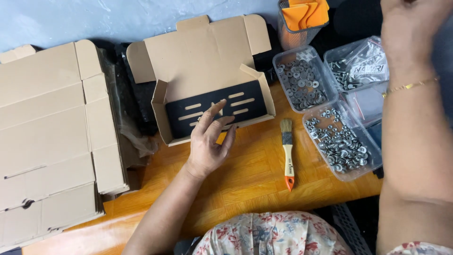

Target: Folding a cardboard box, brushing a metal plate and a foam insert, and placing them inside the box for packaging.

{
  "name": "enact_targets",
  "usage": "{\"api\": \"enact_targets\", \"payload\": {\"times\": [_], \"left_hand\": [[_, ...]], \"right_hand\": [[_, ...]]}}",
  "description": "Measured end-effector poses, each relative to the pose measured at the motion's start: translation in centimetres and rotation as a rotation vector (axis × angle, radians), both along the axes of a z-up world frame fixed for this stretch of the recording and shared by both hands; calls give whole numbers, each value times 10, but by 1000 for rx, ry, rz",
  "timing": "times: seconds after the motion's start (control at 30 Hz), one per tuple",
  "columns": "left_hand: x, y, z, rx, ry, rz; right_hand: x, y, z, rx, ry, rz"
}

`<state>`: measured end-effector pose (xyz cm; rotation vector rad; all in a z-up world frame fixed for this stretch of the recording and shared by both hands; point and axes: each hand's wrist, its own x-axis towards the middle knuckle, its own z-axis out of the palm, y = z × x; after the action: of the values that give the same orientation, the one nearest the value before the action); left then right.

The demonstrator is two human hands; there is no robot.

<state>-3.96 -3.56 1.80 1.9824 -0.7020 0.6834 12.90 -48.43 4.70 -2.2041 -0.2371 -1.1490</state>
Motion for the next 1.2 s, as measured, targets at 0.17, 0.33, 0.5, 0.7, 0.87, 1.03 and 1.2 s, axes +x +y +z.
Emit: {"api": "enact_targets", "payload": {"times": [0.17, 0.33, 0.5, 0.7, 0.87, 1.03, 1.2], "left_hand": [[-12, 6, 24, -79, 60, -14], [-25, 13, 64, -102, 102, -182], [-39, 20, 89, 0, 248, -488], [-49, 17, 77, 76, 504, -707], [-59, 31, 68, 252, 240, -322], [-68, 40, 41, 494, -64, -52], [-63, 58, -5, 569, -284, 158]], "right_hand": [[-117, 88, 74, 224, 286, 466], [-188, 165, 120, 99, 544, 672], [-213, 213, 120, 73, 840, 1020], [-222, 226, 110, 58, 838, 1076], [-220, 214, 90, -279, 867, 744], [-218, 209, 53, -467, 600, 655], [-195, 179, -44, -571, 310, 403]]}}
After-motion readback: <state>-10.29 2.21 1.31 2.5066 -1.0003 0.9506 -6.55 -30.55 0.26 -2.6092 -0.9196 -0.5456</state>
